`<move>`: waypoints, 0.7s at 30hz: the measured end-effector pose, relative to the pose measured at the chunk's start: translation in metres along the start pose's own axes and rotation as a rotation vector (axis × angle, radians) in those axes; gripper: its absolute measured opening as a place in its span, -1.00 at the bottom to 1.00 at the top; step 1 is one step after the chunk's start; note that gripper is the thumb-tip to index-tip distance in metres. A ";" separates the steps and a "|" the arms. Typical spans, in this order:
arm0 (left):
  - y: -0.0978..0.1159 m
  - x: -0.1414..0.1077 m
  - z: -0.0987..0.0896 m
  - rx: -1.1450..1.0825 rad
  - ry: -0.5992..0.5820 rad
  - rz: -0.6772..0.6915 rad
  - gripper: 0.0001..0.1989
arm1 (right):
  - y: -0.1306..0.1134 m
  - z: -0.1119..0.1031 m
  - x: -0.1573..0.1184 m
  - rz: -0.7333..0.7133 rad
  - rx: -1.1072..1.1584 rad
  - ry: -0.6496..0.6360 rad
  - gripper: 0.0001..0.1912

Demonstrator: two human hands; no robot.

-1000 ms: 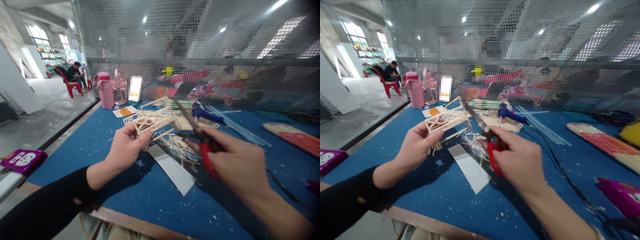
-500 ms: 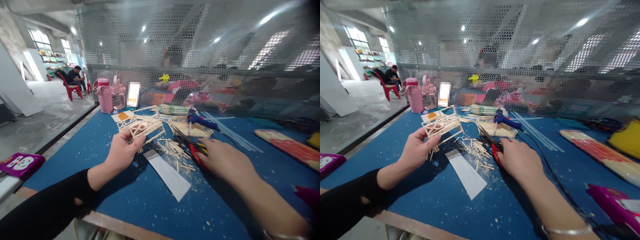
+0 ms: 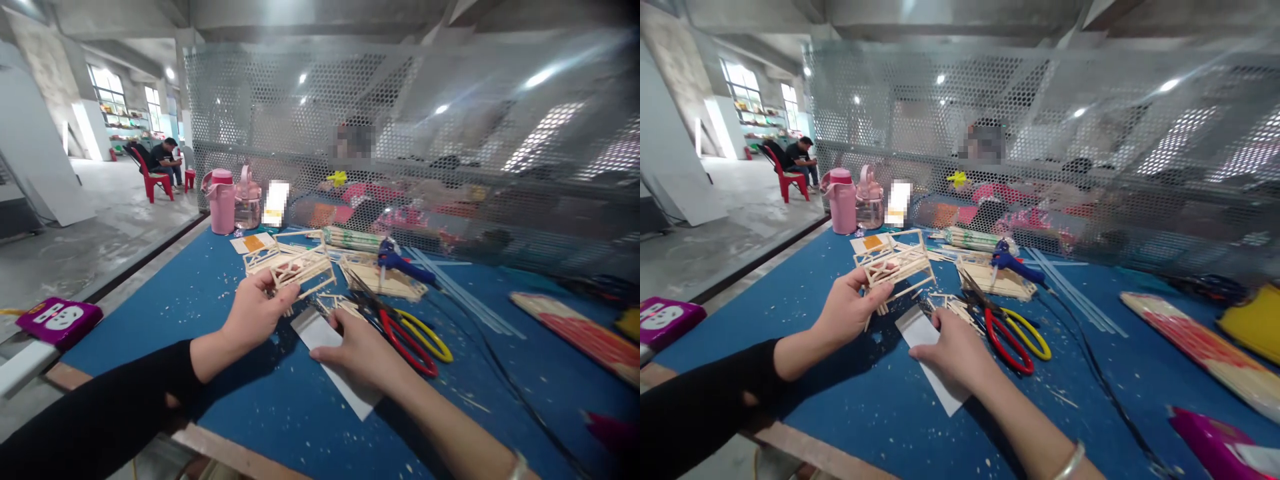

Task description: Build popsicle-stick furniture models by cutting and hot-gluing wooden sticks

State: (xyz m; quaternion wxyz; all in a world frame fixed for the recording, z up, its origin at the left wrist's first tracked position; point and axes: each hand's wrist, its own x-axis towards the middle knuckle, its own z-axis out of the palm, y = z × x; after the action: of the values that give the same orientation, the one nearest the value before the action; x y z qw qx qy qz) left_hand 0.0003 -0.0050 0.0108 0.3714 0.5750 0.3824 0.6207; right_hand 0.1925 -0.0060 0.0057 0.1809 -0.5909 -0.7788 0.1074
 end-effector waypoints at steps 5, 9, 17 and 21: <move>0.013 0.016 0.006 -0.038 -0.013 0.041 -0.82 | 0.016 -0.050 0.005 -0.032 0.123 0.447 -0.89; 0.014 0.011 0.016 -0.039 -0.083 0.054 -0.82 | 0.013 -0.065 -0.001 -0.075 0.142 0.733 -0.90; 0.002 -0.018 0.019 0.066 -0.238 0.050 -0.82 | -0.011 -0.030 -0.024 -0.414 0.170 0.713 -0.95; 0.001 -0.018 0.017 0.105 -0.197 0.074 -0.82 | 0.004 -0.028 -0.021 -0.250 0.455 0.667 -0.88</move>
State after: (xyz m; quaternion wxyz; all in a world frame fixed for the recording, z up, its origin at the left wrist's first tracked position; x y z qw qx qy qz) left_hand 0.0180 -0.0209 0.0045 0.3532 0.6655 0.3547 0.5537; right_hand 0.2124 -0.0262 0.0268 0.5605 -0.4392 -0.6998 0.0566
